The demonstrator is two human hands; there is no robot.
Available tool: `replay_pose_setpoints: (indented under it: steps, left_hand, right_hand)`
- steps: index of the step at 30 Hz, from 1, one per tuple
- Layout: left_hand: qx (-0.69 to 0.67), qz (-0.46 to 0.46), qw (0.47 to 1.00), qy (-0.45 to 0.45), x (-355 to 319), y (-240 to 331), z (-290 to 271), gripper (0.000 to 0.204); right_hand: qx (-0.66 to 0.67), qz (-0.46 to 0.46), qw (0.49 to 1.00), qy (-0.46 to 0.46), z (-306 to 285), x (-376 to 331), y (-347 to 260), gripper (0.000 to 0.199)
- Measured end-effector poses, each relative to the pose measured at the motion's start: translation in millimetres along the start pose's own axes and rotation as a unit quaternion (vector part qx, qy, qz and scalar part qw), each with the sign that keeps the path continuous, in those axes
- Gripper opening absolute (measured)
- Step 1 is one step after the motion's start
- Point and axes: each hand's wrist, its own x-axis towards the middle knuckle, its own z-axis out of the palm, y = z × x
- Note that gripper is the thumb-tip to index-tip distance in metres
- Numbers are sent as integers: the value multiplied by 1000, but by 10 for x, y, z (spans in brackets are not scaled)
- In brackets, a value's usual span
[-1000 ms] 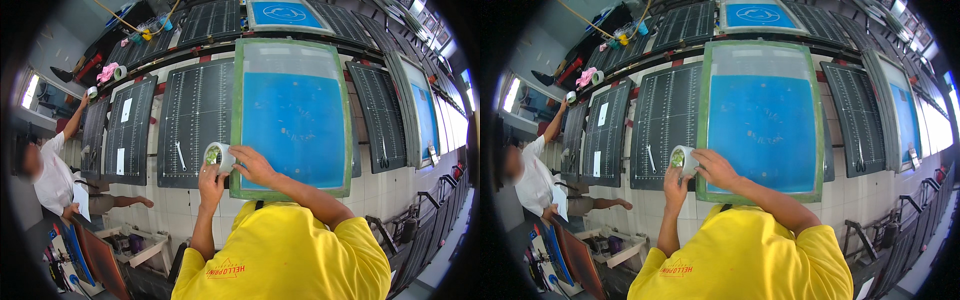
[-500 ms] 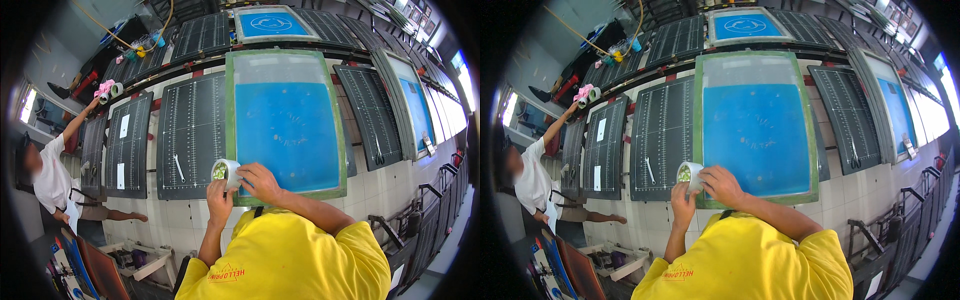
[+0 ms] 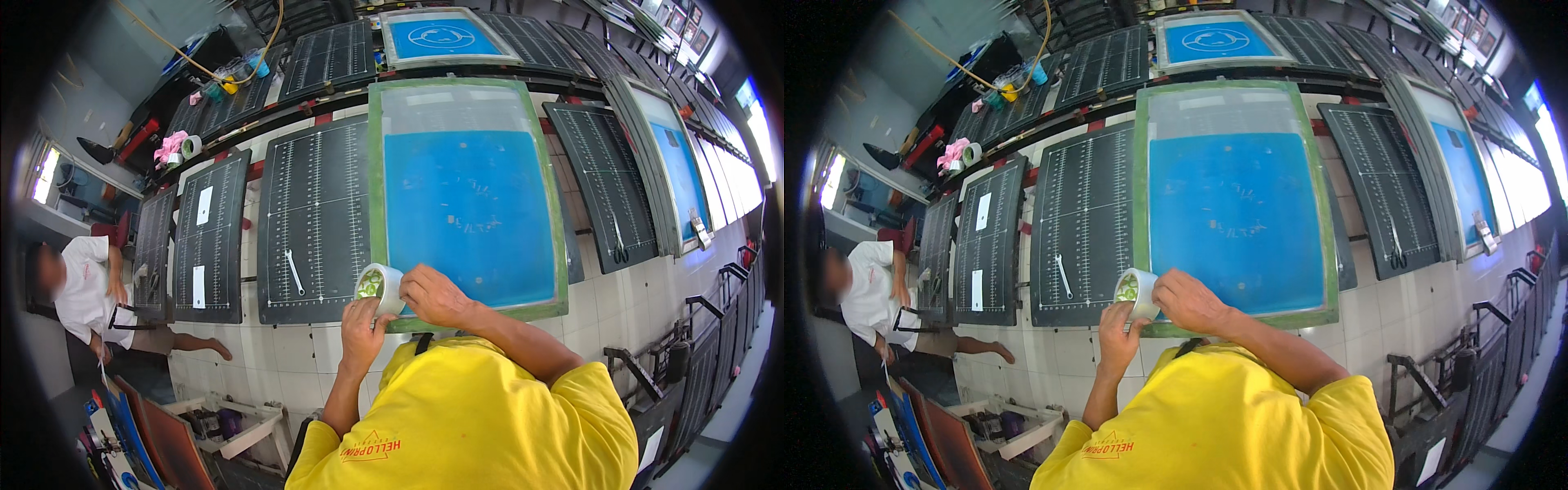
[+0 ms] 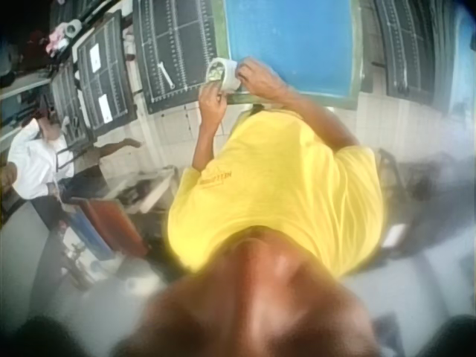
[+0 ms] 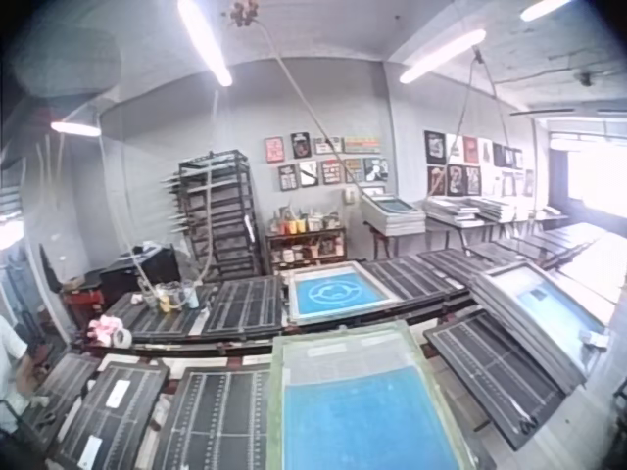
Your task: The person prepares a screen printing frame by applying adhesive tape to its edges and surface while the frame is positioned on a printing table.
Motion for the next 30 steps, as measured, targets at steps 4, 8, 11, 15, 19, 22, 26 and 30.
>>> replay_pose_setpoints:
  steps: [4, 8, 11, 15, 19, 22, 26, 30]
  left_hand:
    - [-12, -1, 999, -32, 22, 20, -64, 42]
    - [-55, 13, 994, -89, 128, 57, -188, 44]
    - [-92, 25, 989, -117, 202, 116, -231, 44]
    - [-109, -15, 977, -182, 253, 293, -334, 41]
    - [-5, -25, 991, -134, 290, 257, -267, 39]
    - [76, -87, 990, -78, 378, 292, -274, 41]
    - [108, 26, 994, -9, 565, 576, -578, 37]
    - [112, 252, 961, 33, 851, 1182, -1356, 27]
  right_hand:
    - [64, 7, 996, -65, -107, 32, 30, 21]
    - [216, 114, 966, -84, -205, 32, 2, 15]
    - [285, 200, 934, -81, -200, -18, 57, 12]
    - [215, 286, 932, -56, -230, -28, 84, 12]
    - [136, 342, 930, 2, -383, 6, -8, 11]
    - [99, 266, 959, 22, -443, -22, -130, 14]
    - [22, 129, 984, 125, -740, 173, -459, 21]
    - [-24, 13, 992, 120, -1674, 370, -1205, 25]
